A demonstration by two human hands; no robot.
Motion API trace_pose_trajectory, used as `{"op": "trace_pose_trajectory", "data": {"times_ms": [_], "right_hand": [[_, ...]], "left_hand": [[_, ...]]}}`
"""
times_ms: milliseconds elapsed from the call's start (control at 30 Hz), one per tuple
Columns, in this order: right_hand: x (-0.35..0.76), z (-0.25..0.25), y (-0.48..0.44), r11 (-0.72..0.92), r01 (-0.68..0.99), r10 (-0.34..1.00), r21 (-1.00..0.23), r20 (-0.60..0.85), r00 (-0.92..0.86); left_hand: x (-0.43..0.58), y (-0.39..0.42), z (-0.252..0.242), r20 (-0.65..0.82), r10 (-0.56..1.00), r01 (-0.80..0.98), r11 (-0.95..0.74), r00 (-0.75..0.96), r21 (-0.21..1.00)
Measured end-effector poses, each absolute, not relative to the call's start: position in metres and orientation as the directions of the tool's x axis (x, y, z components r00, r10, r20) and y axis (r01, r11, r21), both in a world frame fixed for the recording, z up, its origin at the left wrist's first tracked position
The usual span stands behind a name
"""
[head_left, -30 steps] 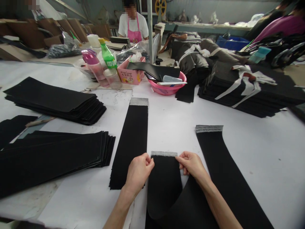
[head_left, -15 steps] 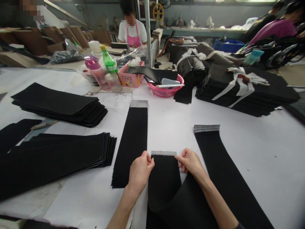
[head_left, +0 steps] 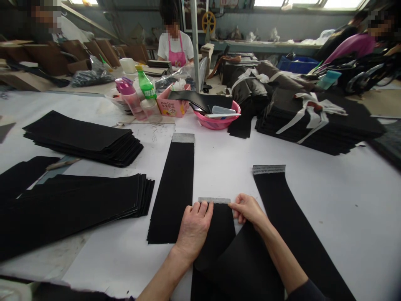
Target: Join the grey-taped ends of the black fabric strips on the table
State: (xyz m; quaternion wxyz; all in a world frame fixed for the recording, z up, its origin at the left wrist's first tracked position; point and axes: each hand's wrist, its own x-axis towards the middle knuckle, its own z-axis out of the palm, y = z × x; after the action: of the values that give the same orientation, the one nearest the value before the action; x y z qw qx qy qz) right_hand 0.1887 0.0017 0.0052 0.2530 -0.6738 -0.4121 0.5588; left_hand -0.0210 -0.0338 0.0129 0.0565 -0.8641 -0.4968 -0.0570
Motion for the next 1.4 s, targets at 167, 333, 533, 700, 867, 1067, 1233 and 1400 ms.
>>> {"op": "trace_pose_trajectory", "data": {"times_ms": [167,333,533,700,867,1067,1233,1400], "right_hand": [[0.191,0.002,0.003,-0.539,0.235,0.837,-0.808,-0.545,0.047],[0.195,0.003,-0.001,-0.549,0.179,0.836,-0.817,-0.534,0.126],[0.181,0.023,-0.035,-0.020,0.717,0.993,-0.696,0.068,0.093],[0.162,0.023,-0.054,0.338,0.873,0.935,-0.352,0.232,-0.268],[0.169,0.006,-0.057,0.343,0.904,0.926,-0.255,0.254,-0.280],[0.179,0.012,-0.048,0.313,0.904,0.927,-0.291,0.300,-0.224],[0.160,0.027,-0.032,0.332,0.897,0.922,-0.292,0.301,-0.243],[0.134,0.025,-0.021,0.437,0.857,0.897,-0.274,0.203,-0.393]], "left_hand": [[-0.020,-0.040,0.011,0.137,0.854,0.865,-0.494,0.502,-0.089],[-0.018,-0.044,0.005,0.163,0.858,0.874,-0.475,0.486,-0.108],[-0.018,-0.044,0.002,0.190,0.863,0.883,-0.462,0.468,-0.078],[-0.022,-0.046,-0.001,0.240,0.884,0.909,-0.417,0.401,0.018],[-0.032,-0.051,-0.003,0.279,0.887,0.908,-0.408,0.368,0.098],[-0.036,-0.052,0.001,0.242,0.897,0.905,-0.406,0.369,0.125],[-0.036,-0.052,0.003,0.266,0.893,0.901,-0.409,0.364,0.141],[-0.036,-0.051,0.004,0.275,0.897,0.900,-0.401,0.346,0.174]]}}
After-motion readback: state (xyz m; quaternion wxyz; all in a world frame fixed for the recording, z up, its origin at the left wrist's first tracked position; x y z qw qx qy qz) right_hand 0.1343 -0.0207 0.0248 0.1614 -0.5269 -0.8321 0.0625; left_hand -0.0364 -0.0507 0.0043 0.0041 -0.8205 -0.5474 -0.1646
